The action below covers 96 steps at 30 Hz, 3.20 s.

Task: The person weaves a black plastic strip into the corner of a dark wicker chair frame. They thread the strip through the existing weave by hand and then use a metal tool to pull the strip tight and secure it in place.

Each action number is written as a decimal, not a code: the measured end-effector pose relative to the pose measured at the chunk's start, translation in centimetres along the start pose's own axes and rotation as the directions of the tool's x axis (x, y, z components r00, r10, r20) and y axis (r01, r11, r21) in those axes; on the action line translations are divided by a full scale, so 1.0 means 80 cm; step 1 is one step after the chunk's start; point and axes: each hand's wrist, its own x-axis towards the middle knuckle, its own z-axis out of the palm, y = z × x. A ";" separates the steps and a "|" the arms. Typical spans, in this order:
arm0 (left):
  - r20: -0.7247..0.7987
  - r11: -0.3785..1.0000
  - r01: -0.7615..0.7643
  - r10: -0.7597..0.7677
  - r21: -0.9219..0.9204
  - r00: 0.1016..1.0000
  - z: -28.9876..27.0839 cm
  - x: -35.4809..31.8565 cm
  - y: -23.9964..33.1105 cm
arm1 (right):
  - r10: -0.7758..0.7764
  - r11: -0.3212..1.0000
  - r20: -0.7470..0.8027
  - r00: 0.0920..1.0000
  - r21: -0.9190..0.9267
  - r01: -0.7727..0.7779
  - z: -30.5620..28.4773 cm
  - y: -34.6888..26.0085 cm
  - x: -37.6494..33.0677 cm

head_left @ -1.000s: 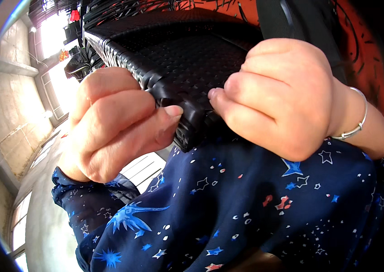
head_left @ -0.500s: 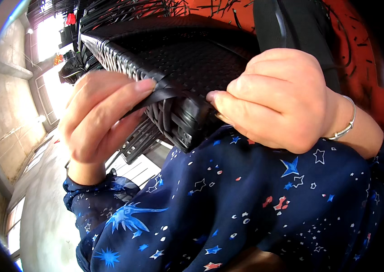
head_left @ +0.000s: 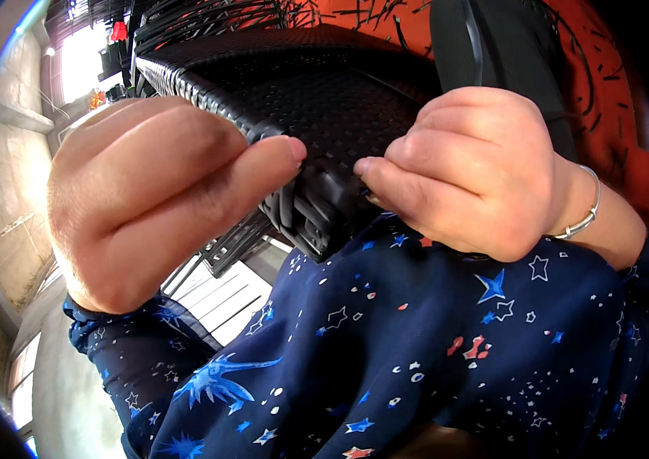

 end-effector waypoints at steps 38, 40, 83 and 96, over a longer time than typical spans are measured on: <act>0.100 0.977 -0.206 0.210 -0.050 0.973 -0.008 0.017 -0.022 | 0.256 0.933 0.036 0.966 0.251 -0.257 -0.017 0.013 0.006; 0.066 0.981 -0.178 0.183 -0.078 0.981 -0.001 0.017 -0.031 | 0.355 0.863 0.092 0.930 0.351 -0.364 -0.015 0.013 0.005; -0.172 0.561 0.243 -0.586 -0.791 0.792 0.075 -0.008 -0.025 | 0.563 0.820 0.073 0.823 0.070 -0.568 -0.015 -0.001 0.035; -0.244 0.559 0.187 -0.606 -0.808 0.757 0.077 0.003 -0.044 | 0.912 0.367 0.039 0.409 0.370 -0.853 -0.044 0.084 0.028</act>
